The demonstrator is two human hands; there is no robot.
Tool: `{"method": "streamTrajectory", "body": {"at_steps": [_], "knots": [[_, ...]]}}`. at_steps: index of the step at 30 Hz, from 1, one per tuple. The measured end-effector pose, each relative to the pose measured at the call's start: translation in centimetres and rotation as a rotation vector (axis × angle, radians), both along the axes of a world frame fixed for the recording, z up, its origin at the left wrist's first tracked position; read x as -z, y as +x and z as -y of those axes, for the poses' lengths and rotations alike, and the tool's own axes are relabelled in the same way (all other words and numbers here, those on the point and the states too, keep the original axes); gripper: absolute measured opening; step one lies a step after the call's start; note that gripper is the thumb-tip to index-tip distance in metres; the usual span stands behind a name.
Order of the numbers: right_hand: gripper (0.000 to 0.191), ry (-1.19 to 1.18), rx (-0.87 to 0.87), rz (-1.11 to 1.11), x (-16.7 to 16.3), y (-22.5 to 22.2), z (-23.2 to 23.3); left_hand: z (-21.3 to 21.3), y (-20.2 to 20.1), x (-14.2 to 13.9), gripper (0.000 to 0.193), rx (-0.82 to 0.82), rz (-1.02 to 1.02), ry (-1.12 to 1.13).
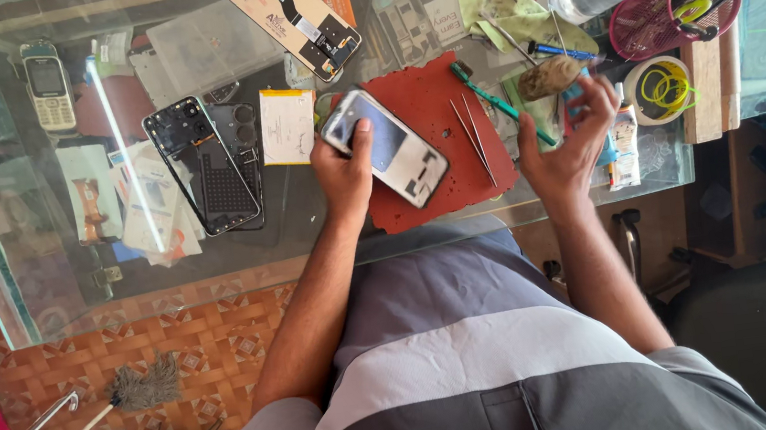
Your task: The person uses a toothbrush and tweezers to clean the edges and internal components of a disassembled smartphone. They repeatedly wipe the device's frame and screen area while working at a cluttered glass workbench.
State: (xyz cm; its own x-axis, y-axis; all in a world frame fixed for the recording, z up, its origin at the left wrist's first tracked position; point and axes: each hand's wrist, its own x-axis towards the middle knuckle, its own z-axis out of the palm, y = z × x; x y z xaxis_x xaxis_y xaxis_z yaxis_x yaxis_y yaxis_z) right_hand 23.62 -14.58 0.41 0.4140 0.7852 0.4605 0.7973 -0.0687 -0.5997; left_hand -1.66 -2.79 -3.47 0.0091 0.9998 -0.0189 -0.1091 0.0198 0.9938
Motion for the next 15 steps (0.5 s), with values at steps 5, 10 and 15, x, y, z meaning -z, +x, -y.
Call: {"method": "streamTrajectory", "body": {"at_steps": [5,10,15], "knots": [[0.068,0.021,-0.042,-0.065,0.9,1.7,-1.9,-1.7,-0.7,-0.7,0.021,0.311,-0.253,-0.006],[0.053,0.115,-0.145,0.048,-0.3,1.4,-3.8,-1.5,0.2,-2.1,0.019,0.273,-0.382,0.081],[0.058,-0.103,-0.341,-0.068,-3.5,-2.2,-4.1,-1.3,0.7,-2.3,0.019,0.229,-0.378,0.074]]}}
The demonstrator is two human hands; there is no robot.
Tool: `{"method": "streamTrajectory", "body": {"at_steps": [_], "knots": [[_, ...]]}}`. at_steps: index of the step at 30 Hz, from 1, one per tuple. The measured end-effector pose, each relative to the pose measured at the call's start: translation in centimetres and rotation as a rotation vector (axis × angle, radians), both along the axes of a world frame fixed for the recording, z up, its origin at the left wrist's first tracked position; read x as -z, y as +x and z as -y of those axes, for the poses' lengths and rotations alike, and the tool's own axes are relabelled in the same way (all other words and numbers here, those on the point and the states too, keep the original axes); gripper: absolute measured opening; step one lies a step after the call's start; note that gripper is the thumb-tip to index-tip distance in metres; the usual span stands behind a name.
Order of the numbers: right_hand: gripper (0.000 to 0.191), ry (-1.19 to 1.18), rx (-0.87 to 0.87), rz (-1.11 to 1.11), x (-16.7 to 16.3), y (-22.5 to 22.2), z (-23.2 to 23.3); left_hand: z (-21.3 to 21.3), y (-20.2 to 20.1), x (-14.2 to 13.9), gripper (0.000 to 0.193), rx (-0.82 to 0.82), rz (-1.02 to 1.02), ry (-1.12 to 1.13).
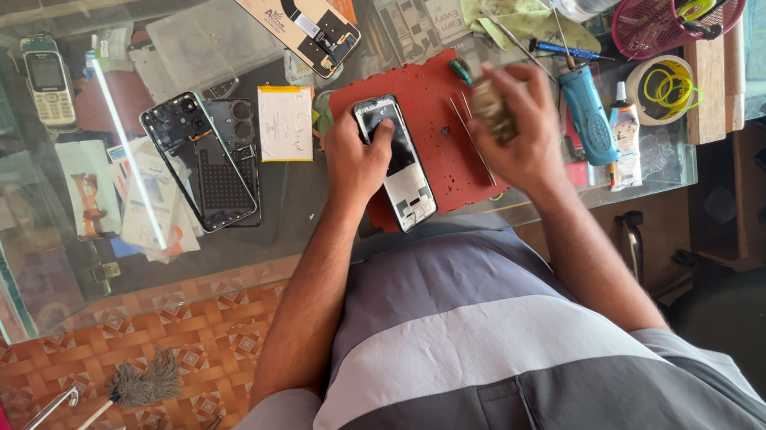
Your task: The person uses a toothbrush and tweezers to clean the edges and internal components of a disassembled smartphone. They repeatedly wipe the device's frame and screen area while working at a cluttered glass workbench.
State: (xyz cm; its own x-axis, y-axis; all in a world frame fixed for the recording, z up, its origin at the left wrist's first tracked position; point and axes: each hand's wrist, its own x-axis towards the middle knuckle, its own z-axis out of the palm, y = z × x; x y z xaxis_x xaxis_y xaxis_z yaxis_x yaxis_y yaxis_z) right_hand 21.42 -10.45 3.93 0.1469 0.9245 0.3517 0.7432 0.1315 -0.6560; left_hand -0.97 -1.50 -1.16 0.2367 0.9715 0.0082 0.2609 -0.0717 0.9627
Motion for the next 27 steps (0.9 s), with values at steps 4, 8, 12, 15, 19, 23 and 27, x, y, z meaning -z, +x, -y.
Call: {"method": "streamTrajectory", "body": {"at_steps": [4,8,12,15,19,23,27], "knots": [[0.054,-0.166,0.002,-0.119,-1.2,-3.0,-0.3,0.0,0.0,0.2,0.019,-0.007,-0.008,0.005],[0.049,-0.142,-0.018,-0.061,-1.4,-4.0,0.0,0.0,0.0,0.3,0.018,0.011,0.006,0.016],[0.048,-0.100,-0.032,-0.025,-1.2,-4.3,0.1,-0.1,0.0,0.3,0.017,0.025,-0.018,0.031],[0.048,-0.117,-0.027,-0.022,-1.0,-4.3,0.1,0.0,0.0,0.3,0.017,0.019,0.014,0.026],[0.048,-0.129,-0.024,-0.025,-1.0,-4.3,0.0,0.0,0.0,0.2,0.016,0.023,0.005,0.018],[0.048,-0.116,-0.031,-0.009,-0.9,-4.3,0.0,0.0,-0.1,0.0,0.016,0.026,0.010,0.001],[0.048,-0.111,-0.028,-0.004,-0.8,-4.3,0.0,0.0,0.0,0.1,0.016,0.023,0.005,0.010]]}}
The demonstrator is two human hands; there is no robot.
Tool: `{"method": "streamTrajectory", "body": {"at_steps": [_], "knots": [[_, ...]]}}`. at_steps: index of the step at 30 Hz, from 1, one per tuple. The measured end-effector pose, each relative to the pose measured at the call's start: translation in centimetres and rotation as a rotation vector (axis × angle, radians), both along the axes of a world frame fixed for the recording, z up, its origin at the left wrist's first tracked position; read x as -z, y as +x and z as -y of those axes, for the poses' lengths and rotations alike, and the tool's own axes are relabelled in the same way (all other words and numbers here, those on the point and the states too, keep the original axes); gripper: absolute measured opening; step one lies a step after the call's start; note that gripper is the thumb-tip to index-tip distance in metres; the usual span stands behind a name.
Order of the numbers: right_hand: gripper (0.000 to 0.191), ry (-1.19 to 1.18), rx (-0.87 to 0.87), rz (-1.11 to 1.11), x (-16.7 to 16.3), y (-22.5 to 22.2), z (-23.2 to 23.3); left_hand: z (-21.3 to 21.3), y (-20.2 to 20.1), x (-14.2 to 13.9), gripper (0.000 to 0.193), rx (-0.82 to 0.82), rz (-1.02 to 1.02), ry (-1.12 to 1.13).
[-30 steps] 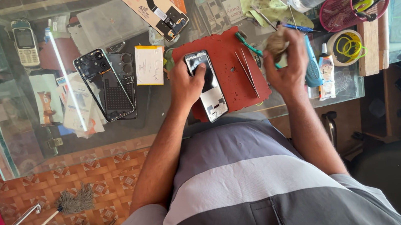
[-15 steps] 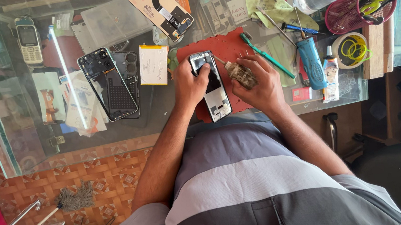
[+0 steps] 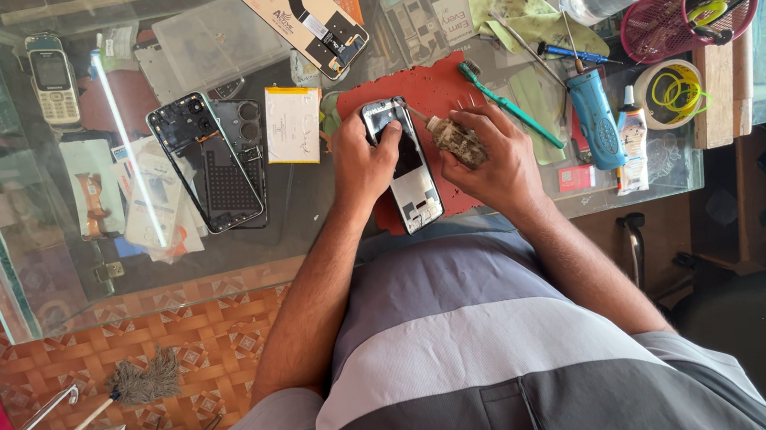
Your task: The person uses a toothbrush and tweezers to clean the edges and internal components of a disassembled smartphone. They repeatedly wipe the device's frame and screen area while working at a cluttered glass workbench.
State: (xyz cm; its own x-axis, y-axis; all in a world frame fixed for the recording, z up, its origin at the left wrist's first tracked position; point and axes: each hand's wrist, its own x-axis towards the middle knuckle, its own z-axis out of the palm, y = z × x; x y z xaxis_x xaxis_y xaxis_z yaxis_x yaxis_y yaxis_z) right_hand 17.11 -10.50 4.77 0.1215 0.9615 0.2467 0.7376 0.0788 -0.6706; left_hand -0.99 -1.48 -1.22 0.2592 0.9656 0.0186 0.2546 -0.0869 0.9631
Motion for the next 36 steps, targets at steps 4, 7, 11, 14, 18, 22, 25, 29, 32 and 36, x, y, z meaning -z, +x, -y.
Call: {"method": "streamTrajectory", "body": {"at_steps": [4,7,11,14,18,22,25,29,32,36], "knots": [[0.049,-0.008,0.015,0.008,0.1,0.1,0.1,0.0,-0.1,0.1,0.016,0.004,-0.005,0.011],[0.048,-0.017,0.031,0.004,0.1,0.2,0.1,-0.1,0.0,0.0,0.016,0.005,0.000,0.012],[0.047,-0.030,0.038,0.034,-0.1,0.2,0.2,-0.1,0.0,-0.1,0.017,0.004,0.013,0.000],[0.046,-0.080,0.036,0.014,-0.7,0.4,0.9,0.0,0.0,-0.2,0.016,0.004,0.006,-0.020],[0.044,-0.149,0.039,-0.010,-1.4,0.5,2.6,0.0,0.1,-0.1,0.016,0.001,0.025,-0.105],[0.044,-0.245,0.048,-0.053,-2.1,0.7,4.9,-0.1,0.1,0.7,0.019,-0.023,0.083,-0.122],[0.043,-0.274,0.032,-0.080,-2.6,1.1,6.5,-0.5,-0.1,1.4,0.021,-0.082,0.155,-0.085],[0.044,-0.309,0.019,-0.073,-3.3,1.7,8.1,-1.6,-0.6,1.9,0.025,-0.160,0.288,0.004],[0.045,-0.334,-0.003,-0.103,-3.7,2.0,8.4,-1.8,-0.7,1.6,0.028,-0.182,0.331,0.109],[0.049,-0.305,-0.088,-0.165,-3.7,1.6,8.1,-1.3,-0.5,1.1,0.032,-0.207,0.367,0.164]]}}
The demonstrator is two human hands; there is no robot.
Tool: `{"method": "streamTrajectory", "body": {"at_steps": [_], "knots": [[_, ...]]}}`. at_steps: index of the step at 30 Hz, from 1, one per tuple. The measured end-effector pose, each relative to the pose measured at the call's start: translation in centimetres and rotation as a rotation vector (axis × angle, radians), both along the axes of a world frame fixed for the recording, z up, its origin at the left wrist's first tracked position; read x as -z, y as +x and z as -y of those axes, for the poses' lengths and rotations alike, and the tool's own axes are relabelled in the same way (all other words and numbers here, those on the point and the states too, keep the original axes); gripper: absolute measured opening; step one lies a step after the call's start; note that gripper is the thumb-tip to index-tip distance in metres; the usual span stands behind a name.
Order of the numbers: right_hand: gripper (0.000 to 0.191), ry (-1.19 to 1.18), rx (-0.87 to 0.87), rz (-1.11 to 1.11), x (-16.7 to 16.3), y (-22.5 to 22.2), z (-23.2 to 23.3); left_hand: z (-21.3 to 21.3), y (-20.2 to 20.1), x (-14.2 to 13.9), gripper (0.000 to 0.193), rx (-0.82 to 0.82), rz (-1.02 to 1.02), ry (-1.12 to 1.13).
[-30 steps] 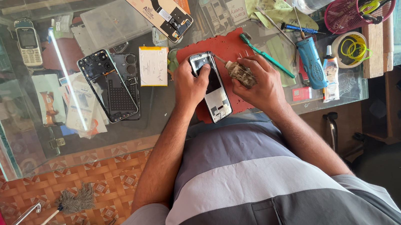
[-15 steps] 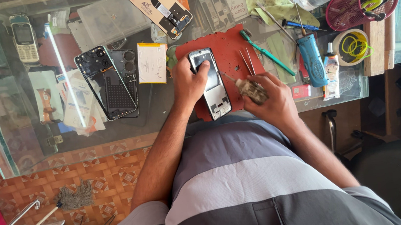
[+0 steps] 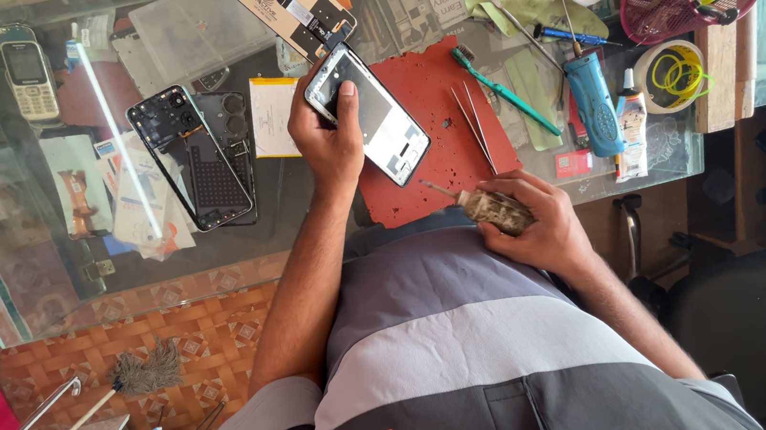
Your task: The person uses a toothbrush and tweezers to clean the edges and internal components of a disassembled smartphone. They repeatedly wipe the device's frame and screen area while working at a cluttered glass workbench.
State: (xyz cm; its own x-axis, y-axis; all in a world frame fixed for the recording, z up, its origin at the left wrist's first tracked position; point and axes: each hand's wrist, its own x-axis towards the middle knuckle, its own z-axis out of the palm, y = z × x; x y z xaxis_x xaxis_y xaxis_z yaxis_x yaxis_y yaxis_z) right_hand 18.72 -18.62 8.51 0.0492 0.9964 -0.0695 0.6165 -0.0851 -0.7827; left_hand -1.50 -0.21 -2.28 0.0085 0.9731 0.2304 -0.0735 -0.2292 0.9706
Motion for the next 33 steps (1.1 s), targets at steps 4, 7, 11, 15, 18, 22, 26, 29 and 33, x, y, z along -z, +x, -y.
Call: {"method": "streamTrajectory", "body": {"at_steps": [4,7,11,15,18,22,26,29,33], "knots": [[0.049,-0.003,-0.050,-0.002,0.1,-0.6,-0.5,0.4,-0.1,-0.4,0.031,-0.005,-0.014,0.017],[0.049,-0.039,-0.053,0.013,0.1,-0.6,-0.8,0.5,-0.2,-0.6,0.031,-0.004,-0.012,0.007],[0.049,-0.040,-0.060,-0.003,0.1,-0.5,-0.9,0.4,-0.2,-0.5,0.031,-0.008,-0.011,0.004],[0.047,-0.035,-0.040,0.016,0.5,0.1,-0.8,0.5,-0.2,-0.3,0.030,-0.006,-0.016,0.002],[0.046,-0.016,-0.001,0.044,1.3,1.2,-0.8,0.4,-0.3,-0.1,0.030,-0.011,-0.020,0.003],[0.046,0.153,0.150,0.073,2.8,3.6,-1.1,0.5,-0.6,-0.2,0.031,0.015,0.015,-0.066],[0.055,0.300,0.336,0.073,5.1,6.2,-2.7,1.0,-0.7,-1.0,0.033,0.008,0.033,-0.099],[0.052,0.453,0.364,-0.141,6.7,7.5,-4.5,1.4,-0.8,-2.0,0.035,-0.023,0.033,-0.066],[0.045,0.534,0.329,-0.197,7.8,8.1,-6.7,1.8,-1.1,-3.1,0.033,-0.080,-0.114,0.040]]}}
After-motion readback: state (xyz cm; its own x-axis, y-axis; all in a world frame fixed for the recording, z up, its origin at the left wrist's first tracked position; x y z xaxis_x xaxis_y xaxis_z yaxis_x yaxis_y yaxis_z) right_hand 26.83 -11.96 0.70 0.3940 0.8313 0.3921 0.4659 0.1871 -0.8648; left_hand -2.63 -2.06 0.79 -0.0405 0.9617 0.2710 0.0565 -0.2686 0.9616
